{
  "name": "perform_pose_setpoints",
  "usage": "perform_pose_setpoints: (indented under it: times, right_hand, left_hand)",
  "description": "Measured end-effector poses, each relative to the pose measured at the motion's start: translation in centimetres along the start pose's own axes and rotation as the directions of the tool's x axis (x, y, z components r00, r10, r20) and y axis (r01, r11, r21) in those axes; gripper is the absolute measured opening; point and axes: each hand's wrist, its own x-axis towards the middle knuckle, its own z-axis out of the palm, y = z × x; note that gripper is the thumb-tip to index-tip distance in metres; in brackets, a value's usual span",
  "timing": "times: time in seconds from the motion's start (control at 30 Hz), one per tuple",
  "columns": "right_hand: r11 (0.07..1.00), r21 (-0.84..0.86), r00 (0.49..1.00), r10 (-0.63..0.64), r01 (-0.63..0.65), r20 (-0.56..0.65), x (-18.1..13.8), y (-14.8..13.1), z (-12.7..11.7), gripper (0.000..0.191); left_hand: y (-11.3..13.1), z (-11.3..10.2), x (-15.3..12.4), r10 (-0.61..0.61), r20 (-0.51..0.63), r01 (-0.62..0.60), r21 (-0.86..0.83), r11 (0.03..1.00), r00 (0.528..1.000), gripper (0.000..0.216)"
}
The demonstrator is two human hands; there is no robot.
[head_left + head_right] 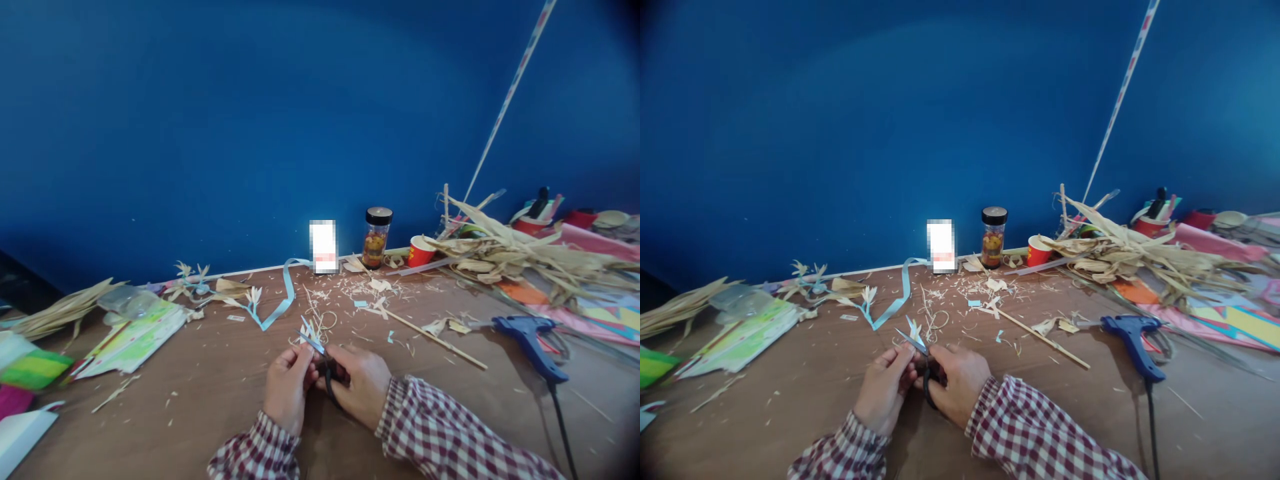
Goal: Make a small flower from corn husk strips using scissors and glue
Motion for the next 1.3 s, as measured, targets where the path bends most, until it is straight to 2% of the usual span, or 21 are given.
perform_pose_setpoints:
  times: [0.8,1.3]
  right_hand:
    - [0.999,-0.005,0.999,-0.042,0.042,-0.011,-0.03,-0.20,-0.14,0.024]
    - [0.999,-0.031,1.000,-0.014,0.013,-0.020,-0.06,-0.23,-0.05,0.024]
  left_hand:
    - [-0.19,-0.05,0.07,-0.014,0.023,0.016,-0.060,0.998,1.000,0.019]
    - [-0.27,-0.17,0.24,-0.013,0.034,0.015,-0.064,0.998,0.999,0.015]
